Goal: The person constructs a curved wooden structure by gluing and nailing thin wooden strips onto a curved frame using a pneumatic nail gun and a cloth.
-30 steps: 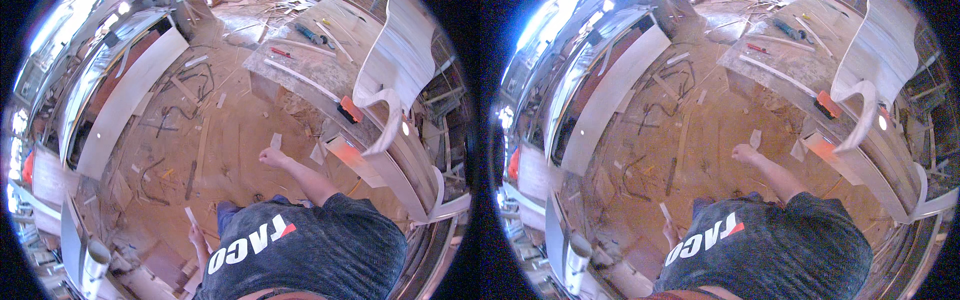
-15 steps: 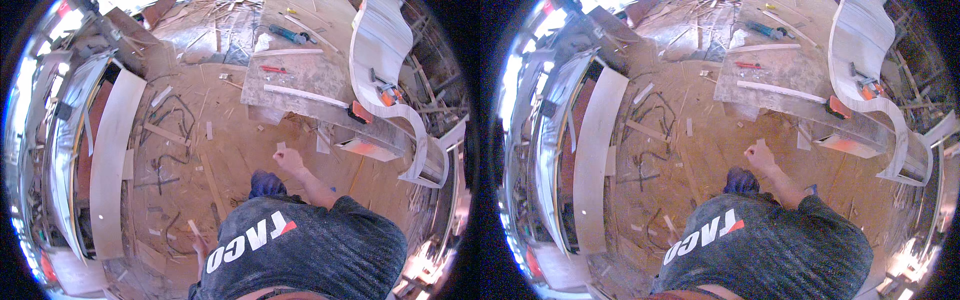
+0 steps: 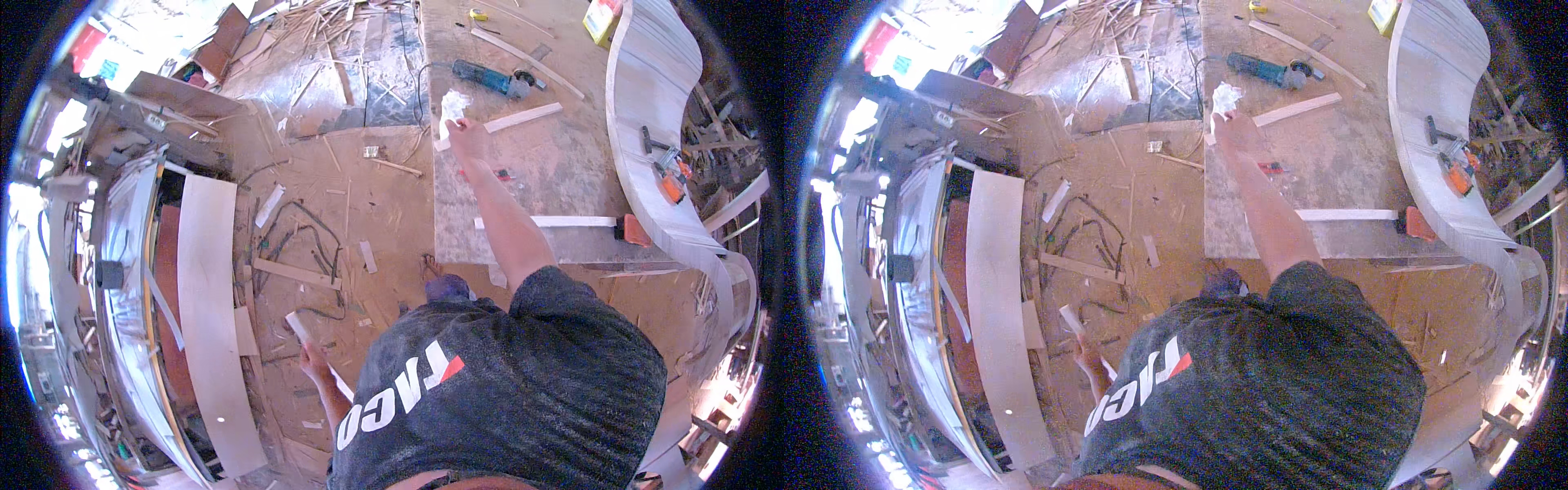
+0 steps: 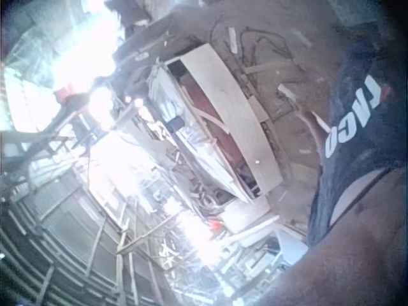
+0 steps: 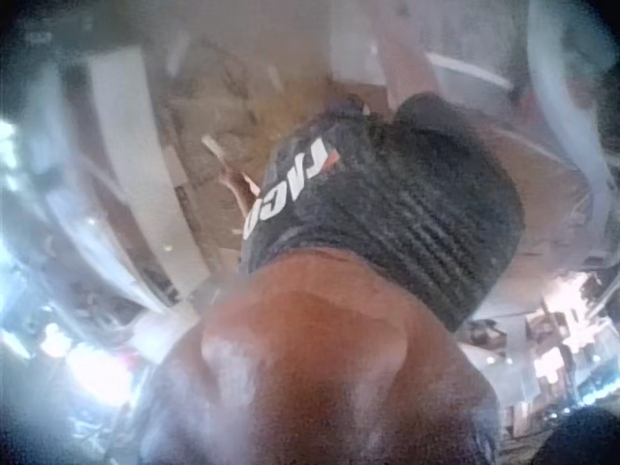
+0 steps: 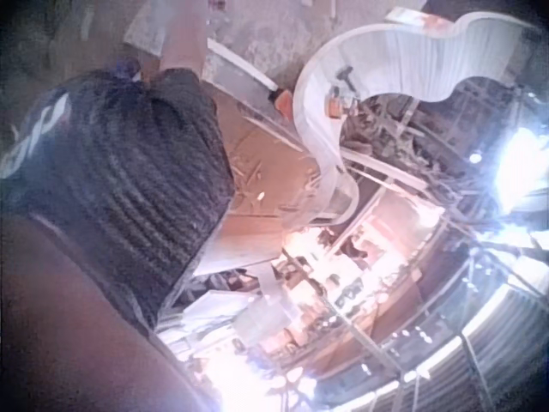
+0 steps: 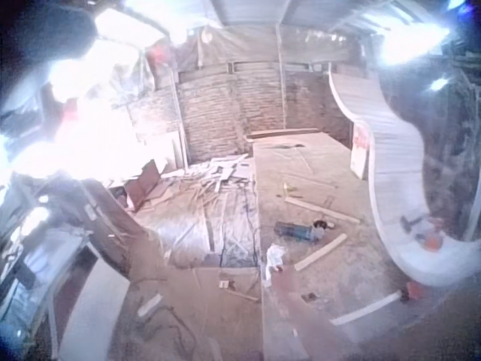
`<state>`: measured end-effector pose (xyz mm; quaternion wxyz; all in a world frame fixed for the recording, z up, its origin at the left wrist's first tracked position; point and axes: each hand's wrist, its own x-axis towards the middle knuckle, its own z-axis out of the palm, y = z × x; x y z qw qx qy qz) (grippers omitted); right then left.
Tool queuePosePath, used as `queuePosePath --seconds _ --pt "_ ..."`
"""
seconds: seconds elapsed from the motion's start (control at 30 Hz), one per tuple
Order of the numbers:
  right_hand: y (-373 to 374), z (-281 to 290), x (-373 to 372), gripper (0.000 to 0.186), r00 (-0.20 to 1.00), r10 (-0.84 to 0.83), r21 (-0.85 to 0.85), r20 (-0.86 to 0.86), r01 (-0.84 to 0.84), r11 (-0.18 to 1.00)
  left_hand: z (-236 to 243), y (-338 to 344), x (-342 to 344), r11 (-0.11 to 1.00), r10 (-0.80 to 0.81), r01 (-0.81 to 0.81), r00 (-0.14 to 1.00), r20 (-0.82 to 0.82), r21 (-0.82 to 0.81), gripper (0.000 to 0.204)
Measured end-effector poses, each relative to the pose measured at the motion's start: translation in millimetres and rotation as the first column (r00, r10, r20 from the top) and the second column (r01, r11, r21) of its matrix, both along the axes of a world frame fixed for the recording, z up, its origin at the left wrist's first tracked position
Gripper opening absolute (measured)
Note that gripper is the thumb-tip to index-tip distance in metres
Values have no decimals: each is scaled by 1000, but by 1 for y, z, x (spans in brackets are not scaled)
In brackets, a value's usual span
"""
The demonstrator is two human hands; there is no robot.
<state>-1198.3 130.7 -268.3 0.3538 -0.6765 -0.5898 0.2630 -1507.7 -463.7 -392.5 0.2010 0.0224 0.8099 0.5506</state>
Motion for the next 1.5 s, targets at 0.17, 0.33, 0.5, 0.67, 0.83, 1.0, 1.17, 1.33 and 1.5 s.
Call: queuePosePath --seconds 0.17,0.33,0.5,0.67,0.83,1.0,1.17,1.33,1.5 --pt "55 -14 -60 63 964 -66 -255 257 133 958 42 77 -11 974 -165 159 986 26 162 31" --pt "85 -38 -77 57 872 -349 -121 343 410 904 48 141 -72 971 -237 234 969 66 54 31" --pt "90 -25 -59 37 905 -396 155 -157 419 895 55 225 -140 885 -434 414 899 54 215 33" --pt "56 41 -62 30 289 42 106 -957 212 972 82 308 -203 757 -634 636 770 -68 147 37" --pt "-29 102 -100 30 67 -36 -41 -997 -85 996 163 399 -209 437 -895 899 438 -88 28 41" --pt "-75 79 -133 38 99 -10 -37 -995 -273 961 193 443 -187 336 -923 914 367 -113 228 40" --pt "-97 115 -165 39 61 -90 -104 -994 -309 945 205 458 -167 249 -946 911 301 -119 328 40" --pt "-95 113 -154 40 292 -42 -131 -955 -294 947 204 472 -153 231 -947 895 297 -125 382 38" --pt "-86 113 -146 44 357 -46 -160 -933 -297 942 204 484 -141 248 -924 850 352 -151 464 36"
